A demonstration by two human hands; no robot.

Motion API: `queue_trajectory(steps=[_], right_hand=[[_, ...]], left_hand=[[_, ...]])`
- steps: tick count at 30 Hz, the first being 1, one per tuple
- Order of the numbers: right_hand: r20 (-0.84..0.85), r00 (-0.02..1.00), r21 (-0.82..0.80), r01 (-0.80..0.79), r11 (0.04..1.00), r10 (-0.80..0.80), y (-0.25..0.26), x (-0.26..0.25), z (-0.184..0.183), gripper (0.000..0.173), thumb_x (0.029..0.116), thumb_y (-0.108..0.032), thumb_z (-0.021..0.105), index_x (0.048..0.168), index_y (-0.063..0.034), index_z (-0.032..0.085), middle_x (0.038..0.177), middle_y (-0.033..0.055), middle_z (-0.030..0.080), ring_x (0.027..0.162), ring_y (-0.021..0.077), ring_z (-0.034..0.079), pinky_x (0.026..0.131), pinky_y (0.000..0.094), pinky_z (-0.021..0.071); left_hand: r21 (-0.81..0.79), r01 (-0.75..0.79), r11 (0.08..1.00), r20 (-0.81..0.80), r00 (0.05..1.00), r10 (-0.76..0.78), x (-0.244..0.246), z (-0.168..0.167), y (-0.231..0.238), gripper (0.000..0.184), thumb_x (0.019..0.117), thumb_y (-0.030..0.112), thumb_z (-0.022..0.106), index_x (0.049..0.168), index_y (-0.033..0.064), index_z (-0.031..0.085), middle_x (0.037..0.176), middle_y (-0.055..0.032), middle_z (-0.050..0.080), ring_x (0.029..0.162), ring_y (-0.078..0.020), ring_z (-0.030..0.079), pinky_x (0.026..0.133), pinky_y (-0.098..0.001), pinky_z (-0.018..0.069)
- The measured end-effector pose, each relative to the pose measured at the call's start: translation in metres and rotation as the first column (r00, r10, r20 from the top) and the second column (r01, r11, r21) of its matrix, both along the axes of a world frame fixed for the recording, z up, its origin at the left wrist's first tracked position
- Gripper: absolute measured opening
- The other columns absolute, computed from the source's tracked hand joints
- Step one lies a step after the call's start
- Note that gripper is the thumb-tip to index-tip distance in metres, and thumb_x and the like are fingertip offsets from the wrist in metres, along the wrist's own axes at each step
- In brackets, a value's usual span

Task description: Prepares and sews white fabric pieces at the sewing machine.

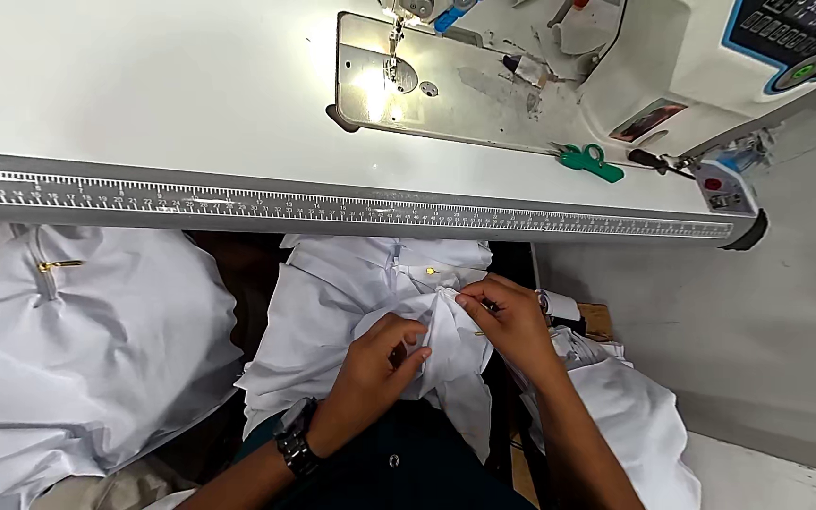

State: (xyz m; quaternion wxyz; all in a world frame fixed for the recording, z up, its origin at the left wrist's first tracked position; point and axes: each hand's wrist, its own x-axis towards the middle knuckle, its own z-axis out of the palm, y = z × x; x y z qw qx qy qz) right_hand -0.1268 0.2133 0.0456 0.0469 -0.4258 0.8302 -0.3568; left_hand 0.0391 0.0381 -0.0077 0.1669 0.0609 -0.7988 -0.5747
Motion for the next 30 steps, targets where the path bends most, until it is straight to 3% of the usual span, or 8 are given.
queue_trajectory(steps=[3, 5, 10, 16, 20, 24, 28, 30], right_hand=[[0.009, 1.000, -0.004, -0.006, 1.000, 0.006, -0.002, 0.003, 0.003, 0.011, 0.0982, -0.022, 0.069, 0.094, -0.0131, 0.074, 0.080, -0.0042, 0.061, 0.064, 0.0029, 0.055, 0.054, 0.0196, 0.0468], [0.020, 1.000, -0.015, -0.007, 1.000, 0.007, -0.003, 0.004, 0.004, 0.010, 0.0982, -0.021, 0.069, 0.094, -0.0128, 0.074, 0.079, -0.0040, 0.060, 0.063, 0.0030, 0.054, 0.053, 0.0190, 0.0456], [0.055, 0.998, -0.042, -0.017, 0.999, 0.019, 0.002, 0.002, 0.001, 0.009, 0.0978, -0.019, 0.069, 0.094, -0.0123, 0.074, 0.079, -0.0040, 0.061, 0.064, 0.0026, 0.054, 0.054, 0.0182, 0.0462], [0.105, 0.994, -0.071, -0.003, 0.998, 0.010, 0.004, 0.005, -0.007, 0.008, 0.0974, -0.018, 0.070, 0.095, -0.0119, 0.074, 0.082, -0.0038, 0.063, 0.068, 0.0033, 0.057, 0.057, 0.0189, 0.0497], [0.228, 0.973, -0.143, -0.002, 0.990, 0.034, 0.003, 0.007, -0.015, 0.006, 0.0961, -0.011, 0.069, 0.096, -0.0081, 0.074, 0.084, -0.0012, 0.065, 0.071, 0.0048, 0.060, 0.061, 0.0187, 0.0527], [0.416, 0.907, -0.239, 0.048, 0.970, 0.058, 0.006, 0.003, -0.025, 0.010, 0.0980, -0.014, 0.068, 0.096, -0.0058, 0.074, 0.084, 0.0004, 0.066, 0.070, 0.0054, 0.061, 0.061, 0.0185, 0.0534], [0.455, 0.887, -0.268, 0.061, 0.961, 0.071, 0.008, 0.005, -0.031, 0.011, 0.0983, -0.014, 0.067, 0.097, -0.0052, 0.074, 0.085, 0.0007, 0.066, 0.071, 0.0060, 0.061, 0.061, 0.0195, 0.0529], [0.430, 0.900, -0.268, 0.054, 0.962, 0.069, 0.007, 0.005, -0.030, 0.011, 0.0981, -0.014, 0.068, 0.097, -0.0057, 0.074, 0.085, 0.0002, 0.065, 0.072, 0.0061, 0.061, 0.062, 0.0195, 0.0523]], left_hand=[[-0.449, -0.072, 0.890, -0.173, 0.985, -0.008, -0.013, 0.012, 0.013, 0.027, 0.0979, 0.029, 0.067, 0.116, 0.0104, 0.072, 0.106, -0.0090, 0.065, 0.082, -0.0175, 0.066, 0.065, -0.0322, 0.0581], [-0.643, -0.022, 0.766, -0.138, 0.987, -0.088, -0.026, 0.015, 0.019, 0.028, 0.0964, 0.017, 0.063, 0.123, 0.0132, 0.071, 0.113, -0.0139, 0.063, 0.092, -0.0267, 0.066, 0.070, -0.0388, 0.0578], [-0.792, 0.016, 0.611, -0.120, 0.976, -0.181, -0.043, 0.018, 0.007, 0.020, 0.0919, 0.000, 0.062, 0.107, 0.0078, 0.073, 0.098, -0.0126, 0.063, 0.082, -0.0287, 0.063, 0.061, -0.0387, 0.0512], [-0.428, -0.076, 0.901, -0.334, 0.939, -0.080, -0.035, 0.012, 0.014, 0.019, 0.0989, 0.012, 0.058, 0.103, 0.0101, 0.076, 0.092, -0.0050, 0.065, 0.081, -0.0136, 0.064, 0.068, -0.0271, 0.0563], [-0.384, -0.134, 0.913, -0.459, 0.886, -0.064, -0.047, -0.005, 0.036, 0.015, 0.0978, 0.009, 0.063, 0.107, 0.0103, 0.075, 0.107, -0.0079, 0.069, 0.106, -0.0199, 0.066, 0.093, -0.0360, 0.0566], [-0.258, -0.090, 0.962, -0.516, 0.854, -0.059, -0.045, -0.014, 0.032, 0.012, 0.0995, 0.004, 0.060, 0.107, 0.0042, 0.070, 0.114, -0.0105, 0.070, 0.112, -0.0195, 0.067, 0.098, -0.0354, 0.0572], [-0.077, -0.162, 0.984, -0.319, 0.939, 0.130, -0.039, -0.005, 0.004, 0.015, 0.0958, 0.012, 0.067, 0.110, 0.0064, 0.069, 0.114, -0.0054, 0.068, 0.112, -0.0156, 0.063, 0.097, -0.0341, 0.0548], [0.034, -0.014, 0.999, -0.155, 0.988, 0.019, -0.049, -0.001, -0.014, 0.029, 0.0939, 0.013, 0.067, 0.122, 0.0039, 0.068, 0.122, -0.0072, 0.067, 0.116, -0.0173, 0.063, 0.100, -0.0383, 0.0541]])
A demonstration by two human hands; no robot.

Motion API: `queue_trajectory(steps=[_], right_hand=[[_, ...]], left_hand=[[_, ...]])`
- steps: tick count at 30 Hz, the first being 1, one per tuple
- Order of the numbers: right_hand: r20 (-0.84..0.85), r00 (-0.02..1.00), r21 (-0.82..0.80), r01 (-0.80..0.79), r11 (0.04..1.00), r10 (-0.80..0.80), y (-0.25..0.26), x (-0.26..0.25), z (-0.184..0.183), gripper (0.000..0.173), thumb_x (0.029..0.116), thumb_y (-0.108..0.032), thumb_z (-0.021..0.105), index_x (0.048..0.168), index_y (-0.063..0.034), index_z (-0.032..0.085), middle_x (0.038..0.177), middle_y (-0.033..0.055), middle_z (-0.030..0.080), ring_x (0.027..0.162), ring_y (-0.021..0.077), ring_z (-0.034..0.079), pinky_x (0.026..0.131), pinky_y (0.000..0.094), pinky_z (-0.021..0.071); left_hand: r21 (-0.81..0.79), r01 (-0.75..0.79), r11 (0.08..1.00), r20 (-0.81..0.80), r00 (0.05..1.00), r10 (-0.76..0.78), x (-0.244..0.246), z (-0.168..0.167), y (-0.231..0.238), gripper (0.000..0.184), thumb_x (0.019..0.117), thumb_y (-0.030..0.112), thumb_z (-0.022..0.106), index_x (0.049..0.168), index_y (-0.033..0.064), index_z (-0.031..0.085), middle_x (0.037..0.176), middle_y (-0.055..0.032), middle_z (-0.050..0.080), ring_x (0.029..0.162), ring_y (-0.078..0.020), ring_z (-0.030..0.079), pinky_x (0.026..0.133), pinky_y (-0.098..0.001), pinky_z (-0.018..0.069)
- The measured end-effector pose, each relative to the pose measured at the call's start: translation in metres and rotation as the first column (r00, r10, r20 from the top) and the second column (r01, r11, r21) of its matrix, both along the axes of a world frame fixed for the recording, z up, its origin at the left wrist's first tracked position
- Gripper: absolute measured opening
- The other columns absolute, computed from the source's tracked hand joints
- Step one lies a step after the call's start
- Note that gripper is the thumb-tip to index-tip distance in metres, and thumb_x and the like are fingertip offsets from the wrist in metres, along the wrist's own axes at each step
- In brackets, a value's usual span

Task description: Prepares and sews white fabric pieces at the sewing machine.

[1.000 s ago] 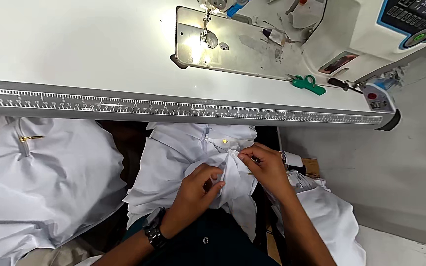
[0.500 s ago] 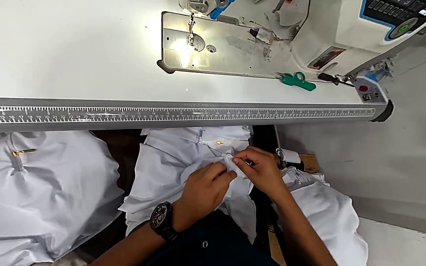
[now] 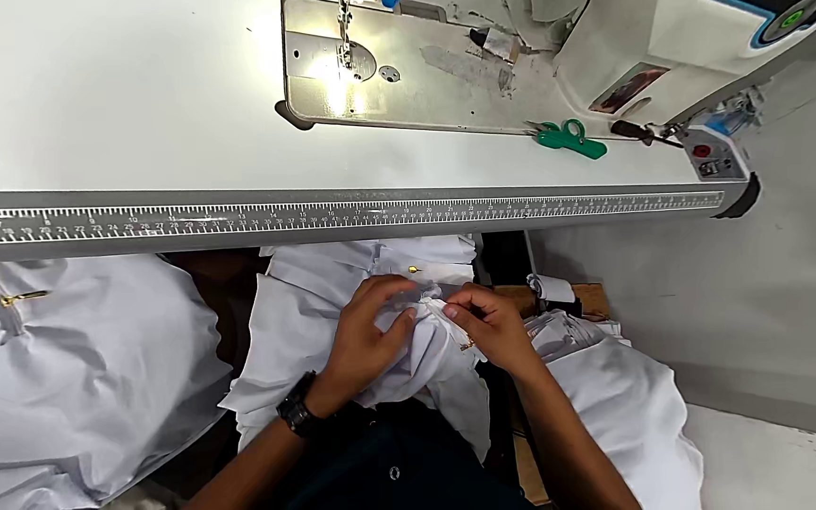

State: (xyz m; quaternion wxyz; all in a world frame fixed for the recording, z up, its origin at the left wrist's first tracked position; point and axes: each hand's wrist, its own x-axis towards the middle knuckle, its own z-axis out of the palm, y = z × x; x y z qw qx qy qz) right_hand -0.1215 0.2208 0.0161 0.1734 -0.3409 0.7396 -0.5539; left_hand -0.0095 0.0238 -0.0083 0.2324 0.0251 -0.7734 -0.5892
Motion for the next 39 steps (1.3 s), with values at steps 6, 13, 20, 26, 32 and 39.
queue_trajectory(steps=[6, 13, 20, 26, 32, 39], right_hand=[[-0.117, 0.992, -0.050, -0.041, 0.998, 0.035, -0.003, 0.002, 0.010, 0.007, 0.0979, -0.013, 0.069, 0.099, -0.0074, 0.073, 0.091, 0.0004, 0.065, 0.078, 0.0069, 0.062, 0.065, 0.0198, 0.0546], [-0.421, 0.889, -0.066, 0.170, 0.983, -0.182, -0.003, 0.018, 0.020, 0.026, 0.0882, -0.033, 0.081, 0.103, -0.0149, 0.069, 0.110, -0.0008, 0.063, 0.108, 0.0119, 0.060, 0.090, 0.0294, 0.0546], [-0.315, 0.934, -0.024, 0.172, 0.985, -0.171, 0.005, 0.026, 0.021, 0.007, 0.0932, -0.015, 0.075, 0.096, -0.0097, 0.071, 0.089, -0.0015, 0.067, 0.076, 0.0063, 0.063, 0.065, 0.0212, 0.0546], [-0.363, 0.912, 0.034, 0.216, 0.976, -0.190, 0.014, 0.017, 0.025, 0.006, 0.0942, -0.016, 0.073, 0.097, -0.0108, 0.073, 0.092, -0.0024, 0.066, 0.078, 0.0046, 0.061, 0.065, 0.0189, 0.0535], [-0.362, 0.923, 0.118, 0.187, 0.975, -0.133, 0.021, 0.005, 0.011, 0.006, 0.0947, -0.014, 0.072, 0.099, -0.0113, 0.074, 0.097, -0.0016, 0.066, 0.083, 0.0063, 0.063, 0.070, 0.0219, 0.0549], [-0.681, 0.710, 0.172, 0.394, 0.903, -0.180, 0.016, -0.086, 0.071, 0.026, 0.1026, -0.021, 0.060, 0.116, -0.0027, 0.073, 0.112, 0.0155, 0.070, 0.102, 0.0246, 0.067, 0.087, 0.0422, 0.0567]], left_hand=[[0.309, 0.329, 0.892, 0.075, 0.927, -0.368, -0.015, 0.017, -0.010, 0.026, 0.0971, 0.008, 0.065, 0.122, 0.0054, 0.070, 0.109, -0.0034, 0.073, 0.095, -0.0126, 0.069, 0.085, -0.0297, 0.0595], [0.337, 0.055, 0.940, 0.153, 0.982, -0.113, -0.010, 0.026, 0.012, 0.015, 0.0904, 0.006, 0.074, 0.105, 0.0072, 0.071, 0.082, -0.0011, 0.071, 0.070, -0.0096, 0.067, 0.064, -0.0242, 0.0578], [0.221, 0.065, 0.973, 0.138, 0.986, -0.097, -0.012, 0.020, 0.009, 0.018, 0.0887, 0.010, 0.079, 0.105, 0.0082, 0.071, 0.084, 0.0008, 0.071, 0.074, -0.0072, 0.067, 0.067, -0.0234, 0.0579], [0.220, 0.052, 0.974, 0.193, 0.977, -0.095, -0.018, 0.014, 0.016, 0.019, 0.0886, 0.014, 0.079, 0.104, 0.0089, 0.069, 0.080, 0.0004, 0.068, 0.069, -0.0076, 0.064, 0.061, -0.0229, 0.0551], [0.260, 0.048, 0.964, 0.209, 0.972, -0.105, -0.026, 0.003, 0.025, 0.014, 0.0943, 0.011, 0.072, 0.108, 0.0078, 0.069, 0.088, -0.0013, 0.070, 0.077, -0.0095, 0.067, 0.069, -0.0261, 0.0583], [0.228, 0.016, 0.974, 0.198, 0.978, -0.062, -0.031, -0.004, 0.029, 0.015, 0.0898, 0.007, 0.076, 0.103, 0.0077, 0.071, 0.083, -0.0004, 0.070, 0.071, -0.0073, 0.065, 0.064, -0.0239, 0.0565]])
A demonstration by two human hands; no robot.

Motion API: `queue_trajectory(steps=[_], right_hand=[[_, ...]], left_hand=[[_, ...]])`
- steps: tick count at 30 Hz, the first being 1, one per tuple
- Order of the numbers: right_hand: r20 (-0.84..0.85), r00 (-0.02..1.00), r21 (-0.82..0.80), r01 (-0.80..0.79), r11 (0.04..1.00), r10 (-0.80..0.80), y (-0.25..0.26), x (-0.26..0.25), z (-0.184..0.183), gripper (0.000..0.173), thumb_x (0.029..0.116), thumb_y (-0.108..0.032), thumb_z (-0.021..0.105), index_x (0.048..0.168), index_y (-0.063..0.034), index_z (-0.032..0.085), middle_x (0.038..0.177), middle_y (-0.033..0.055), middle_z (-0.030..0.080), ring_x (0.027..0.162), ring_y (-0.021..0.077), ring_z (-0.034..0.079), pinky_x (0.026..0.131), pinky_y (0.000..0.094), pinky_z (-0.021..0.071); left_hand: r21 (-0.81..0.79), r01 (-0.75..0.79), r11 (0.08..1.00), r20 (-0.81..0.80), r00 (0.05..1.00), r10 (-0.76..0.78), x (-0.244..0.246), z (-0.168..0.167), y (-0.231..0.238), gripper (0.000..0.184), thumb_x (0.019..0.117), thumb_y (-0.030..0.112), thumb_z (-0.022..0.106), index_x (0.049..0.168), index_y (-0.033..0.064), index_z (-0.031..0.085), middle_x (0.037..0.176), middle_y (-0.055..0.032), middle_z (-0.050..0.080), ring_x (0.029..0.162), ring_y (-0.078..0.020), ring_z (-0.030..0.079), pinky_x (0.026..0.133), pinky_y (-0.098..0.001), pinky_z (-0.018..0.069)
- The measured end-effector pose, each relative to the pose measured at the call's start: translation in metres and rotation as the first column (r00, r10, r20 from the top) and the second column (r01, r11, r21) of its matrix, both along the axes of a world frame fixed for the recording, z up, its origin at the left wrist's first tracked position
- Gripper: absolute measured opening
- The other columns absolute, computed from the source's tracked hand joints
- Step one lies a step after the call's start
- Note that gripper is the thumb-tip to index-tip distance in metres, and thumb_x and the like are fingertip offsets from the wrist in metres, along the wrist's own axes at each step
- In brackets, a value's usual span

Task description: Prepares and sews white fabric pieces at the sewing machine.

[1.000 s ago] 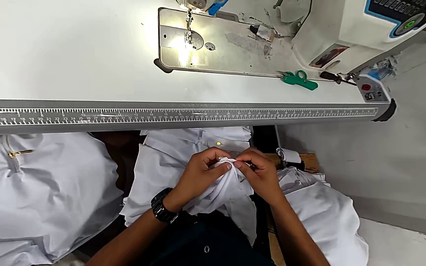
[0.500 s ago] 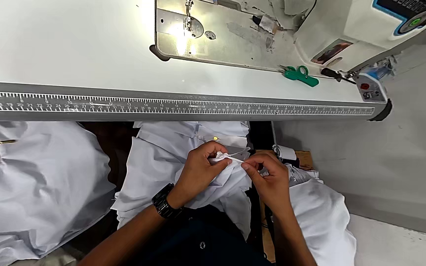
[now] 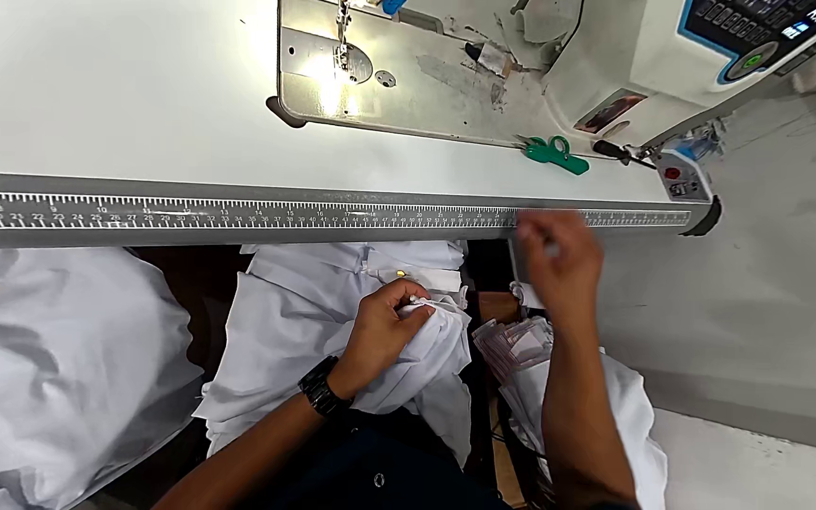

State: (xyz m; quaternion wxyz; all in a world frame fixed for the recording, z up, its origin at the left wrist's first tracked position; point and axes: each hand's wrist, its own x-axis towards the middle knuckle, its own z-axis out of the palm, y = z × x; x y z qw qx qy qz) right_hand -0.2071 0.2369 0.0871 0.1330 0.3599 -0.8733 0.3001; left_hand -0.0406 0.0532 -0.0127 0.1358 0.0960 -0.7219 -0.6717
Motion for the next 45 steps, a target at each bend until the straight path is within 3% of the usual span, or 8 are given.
queue_trajectory(steps=[3, 8, 11, 13, 16, 18, 20, 45], right_hand=[[-0.175, 0.980, 0.189, 0.132, 0.973, -0.099, -0.013, -0.075, 0.019, 0.041, 0.1072, -0.031, 0.049, 0.140, -0.0109, 0.064, 0.141, 0.0174, 0.060, 0.132, 0.0432, 0.050, 0.103, 0.0638, 0.0390], [-0.118, 0.992, 0.326, 0.088, 0.941, -0.052, -0.035, -0.076, 0.031, 0.030, 0.1041, -0.014, 0.054, 0.131, -0.0035, 0.064, 0.129, 0.0223, 0.063, 0.118, 0.0460, 0.059, 0.096, 0.0659, 0.0447], [-0.051, 0.999, 0.217, 0.030, 0.976, -0.019, -0.029, -0.001, 0.033, 0.036, 0.1032, -0.015, 0.058, 0.135, 0.0027, 0.057, 0.126, 0.0266, 0.060, 0.107, 0.0404, 0.064, 0.087, 0.0563, 0.0543], [0.210, 0.974, 0.092, -0.101, 0.991, 0.080, -0.014, 0.067, 0.029, 0.040, 0.1052, -0.023, 0.055, 0.142, -0.0086, 0.056, 0.128, 0.0121, 0.057, 0.106, 0.0216, 0.063, 0.081, 0.0386, 0.0574], [0.775, 0.526, -0.302, -0.177, 0.937, 0.349, 0.001, 0.133, -0.002, 0.033, 0.1051, -0.029, 0.057, 0.133, -0.0116, 0.062, 0.114, 0.0019, 0.067, 0.095, 0.0133, 0.068, 0.077, 0.0329, 0.0617], [0.891, 0.085, -0.450, 0.024, 0.893, 0.447, 0.001, 0.148, -0.021, 0.032, 0.1064, -0.025, 0.055, 0.131, -0.0044, 0.059, 0.107, 0.0075, 0.070, 0.093, 0.0187, 0.072, 0.083, 0.0386, 0.0637], [0.875, -0.112, -0.445, 0.195, 0.874, 0.471, 0.000, 0.150, -0.029, 0.030, 0.1063, -0.025, 0.054, 0.128, -0.0047, 0.060, 0.102, 0.0070, 0.070, 0.088, 0.0179, 0.072, 0.081, 0.0377, 0.0637], [0.840, -0.156, -0.442, 0.359, 0.822, 0.520, -0.001, 0.141, -0.030, 0.027, 0.1028, -0.024, 0.063, 0.123, -0.0060, 0.066, 0.097, 0.0109, 0.070, 0.080, 0.0171, 0.073, 0.074, 0.0339, 0.0645]], left_hand=[[0.041, -0.009, 0.999, -0.019, 1.000, 0.010, 0.002, 0.005, 0.000, 0.017, 0.0880, 0.003, 0.077, 0.103, 0.0067, 0.070, 0.081, -0.0010, 0.070, 0.068, -0.0078, 0.066, 0.062, -0.0237, 0.0565], [0.065, -0.046, 0.997, -0.035, 0.998, 0.049, 0.008, 0.012, 0.000, 0.021, 0.0846, 0.000, 0.078, 0.103, 0.0063, 0.070, 0.078, -0.0008, 0.069, 0.066, -0.0076, 0.064, 0.061, -0.0232, 0.0558], [0.063, -0.051, 0.997, -0.041, 0.998, 0.053, 0.008, 0.011, 0.000, 0.022, 0.0839, 0.000, 0.078, 0.103, 0.0062, 0.070, 0.081, -0.0007, 0.069, 0.067, -0.0072, 0.065, 0.062, -0.0227, 0.0564], [0.044, -0.055, 0.998, -0.048, 0.997, 0.057, 0.008, 0.011, -0.001, 0.021, 0.0839, 0.000, 0.078, 0.102, 0.0065, 0.070, 0.081, -0.0005, 0.069, 0.066, -0.0073, 0.064, 0.060, -0.0225, 0.0559], [0.035, -0.041, 0.999, -0.068, 0.997, 0.043, 0.009, 0.011, -0.002, 0.022, 0.0834, 0.001, 0.078, 0.103, 0.0065, 0.070, 0.079, -0.0006, 0.067, 0.064, -0.0074, 0.062, 0.057, -0.0221, 0.0543], [0.018, -0.025, 1.000, -0.071, 0.997, 0.026, 0.010, 0.011, -0.002, 0.022, 0.0841, 0.002, 0.080, 0.103, 0.0062, 0.069, 0.082, -0.0012, 0.068, 0.067, -0.0077, 0.064, 0.059, -0.0227, 0.0563], [0.006, -0.017, 1.000, -0.086, 0.996, 0.018, 0.010, 0.012, 0.000, 0.024, 0.0831, -0.001, 0.080, 0.103, 0.0052, 0.069, 0.084, -0.0023, 0.069, 0.068, -0.0082, 0.065, 0.060, -0.0230, 0.0573], [-0.298, -0.026, 0.954, -0.216, 0.976, -0.041, 0.011, 0.021, -0.005, 0.018, 0.0843, -0.002, 0.075, 0.101, 0.0039, 0.072, 0.098, -0.0046, 0.070, 0.086, -0.0080, 0.068, 0.075, -0.0220, 0.0598]])
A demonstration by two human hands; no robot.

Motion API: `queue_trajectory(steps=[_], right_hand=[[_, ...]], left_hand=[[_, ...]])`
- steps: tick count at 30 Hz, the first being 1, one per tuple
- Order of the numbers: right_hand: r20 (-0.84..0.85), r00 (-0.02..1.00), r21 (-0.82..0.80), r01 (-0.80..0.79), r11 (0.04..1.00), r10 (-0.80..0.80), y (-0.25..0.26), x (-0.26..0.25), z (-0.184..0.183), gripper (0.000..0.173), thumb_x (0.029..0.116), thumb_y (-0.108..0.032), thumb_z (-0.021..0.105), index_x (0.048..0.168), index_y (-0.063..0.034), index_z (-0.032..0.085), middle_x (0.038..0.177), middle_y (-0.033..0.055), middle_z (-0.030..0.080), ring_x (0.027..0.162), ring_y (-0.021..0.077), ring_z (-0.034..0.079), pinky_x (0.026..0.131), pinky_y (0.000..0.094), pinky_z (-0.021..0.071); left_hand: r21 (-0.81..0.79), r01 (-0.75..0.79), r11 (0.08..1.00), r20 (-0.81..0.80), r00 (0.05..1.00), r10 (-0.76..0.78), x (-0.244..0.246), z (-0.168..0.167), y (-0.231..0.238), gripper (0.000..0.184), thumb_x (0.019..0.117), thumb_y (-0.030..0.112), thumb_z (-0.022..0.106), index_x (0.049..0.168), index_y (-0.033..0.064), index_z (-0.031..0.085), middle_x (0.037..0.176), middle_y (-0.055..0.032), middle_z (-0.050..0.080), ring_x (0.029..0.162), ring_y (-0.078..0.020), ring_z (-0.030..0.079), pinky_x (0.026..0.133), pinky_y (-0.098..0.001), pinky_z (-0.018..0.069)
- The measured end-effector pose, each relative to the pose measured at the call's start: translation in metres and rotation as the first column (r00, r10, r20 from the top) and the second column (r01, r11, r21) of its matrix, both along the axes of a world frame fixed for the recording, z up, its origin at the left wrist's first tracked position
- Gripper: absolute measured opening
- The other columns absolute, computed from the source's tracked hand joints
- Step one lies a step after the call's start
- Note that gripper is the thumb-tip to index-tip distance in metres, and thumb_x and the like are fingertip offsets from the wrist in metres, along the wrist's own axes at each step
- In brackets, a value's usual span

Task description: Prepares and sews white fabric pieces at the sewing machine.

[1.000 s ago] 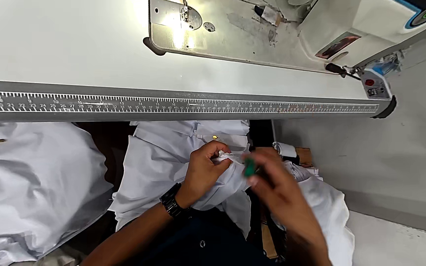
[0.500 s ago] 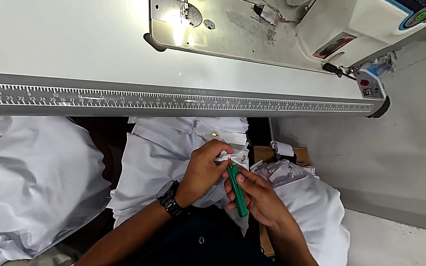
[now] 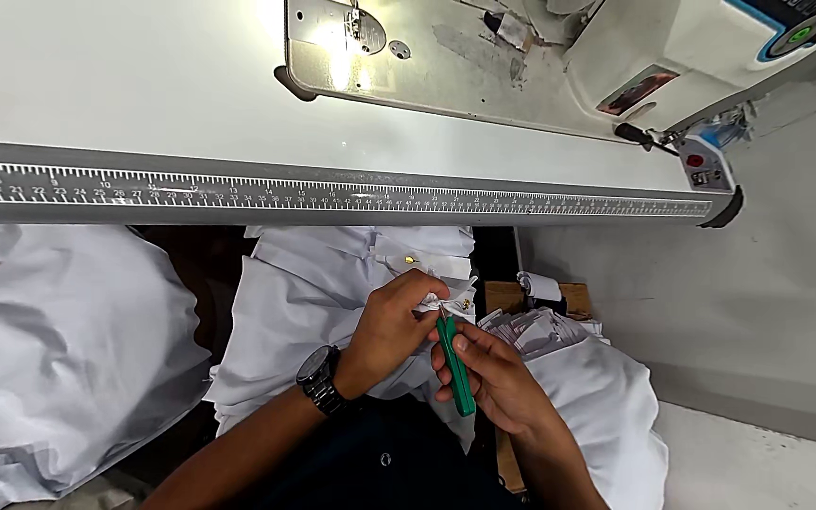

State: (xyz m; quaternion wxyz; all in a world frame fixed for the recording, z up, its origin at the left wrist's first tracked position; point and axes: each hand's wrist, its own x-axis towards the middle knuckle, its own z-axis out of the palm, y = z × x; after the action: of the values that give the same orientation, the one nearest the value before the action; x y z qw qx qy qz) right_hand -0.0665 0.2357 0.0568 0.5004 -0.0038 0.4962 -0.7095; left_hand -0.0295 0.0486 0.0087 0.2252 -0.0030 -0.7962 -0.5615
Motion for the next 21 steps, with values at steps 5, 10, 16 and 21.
queue_trajectory(steps=[5, 10, 16, 21], right_hand=[[0.029, 1.000, 0.002, 0.002, 1.000, -0.002, 0.000, -0.001, -0.002, 0.026, 0.1030, -0.023, 0.062, 0.122, -0.0056, 0.065, 0.097, 0.0114, 0.071, 0.081, 0.0185, 0.073, 0.075, 0.0360, 0.0647], [0.148, 0.988, -0.076, 0.051, 0.996, -0.039, -0.001, -0.001, -0.016, 0.022, 0.1011, -0.021, 0.064, 0.116, -0.0058, 0.068, 0.095, 0.0112, 0.070, 0.082, 0.0194, 0.073, 0.077, 0.0383, 0.0643], [0.145, 0.989, -0.106, 0.048, 0.993, -0.033, -0.002, 0.001, -0.017, 0.026, 0.1018, -0.025, 0.064, 0.120, -0.0064, 0.067, 0.095, 0.0097, 0.069, 0.083, 0.0176, 0.072, 0.077, 0.0365, 0.0640], [0.124, 0.992, -0.107, 0.013, 0.994, 0.000, 0.000, -0.001, -0.016, 0.028, 0.1017, -0.025, 0.064, 0.121, -0.0058, 0.067, 0.097, 0.0099, 0.070, 0.083, 0.0174, 0.072, 0.078, 0.0359, 0.0637]], left_hand=[[-0.058, 0.014, 0.998, -0.010, 1.000, -0.015, 0.000, 0.001, -0.001, 0.017, 0.0850, -0.001, 0.074, 0.101, 0.0039, 0.072, 0.099, -0.0054, 0.070, 0.087, -0.0089, 0.068, 0.076, -0.0223, 0.0593], [-0.072, 0.022, 0.997, -0.008, 1.000, -0.023, 0.000, 0.000, -0.002, 0.017, 0.0850, -0.001, 0.074, 0.101, 0.0042, 0.073, 0.099, -0.0051, 0.070, 0.087, -0.0091, 0.068, 0.077, -0.0228, 0.0593], [0.014, 0.032, 0.999, 0.025, 0.999, -0.033, -0.001, 0.000, -0.005, 0.016, 0.0845, 0.001, 0.076, 0.099, 0.0058, 0.072, 0.096, -0.0017, 0.070, 0.085, -0.0059, 0.068, 0.075, -0.0207, 0.0593], [-0.012, 0.048, 0.999, 0.014, 0.999, -0.048, 0.000, 0.000, -0.007, 0.016, 0.0855, 0.001, 0.075, 0.100, 0.0057, 0.072, 0.097, -0.0023, 0.070, 0.086, -0.0061, 0.067, 0.075, -0.0202, 0.0591]])
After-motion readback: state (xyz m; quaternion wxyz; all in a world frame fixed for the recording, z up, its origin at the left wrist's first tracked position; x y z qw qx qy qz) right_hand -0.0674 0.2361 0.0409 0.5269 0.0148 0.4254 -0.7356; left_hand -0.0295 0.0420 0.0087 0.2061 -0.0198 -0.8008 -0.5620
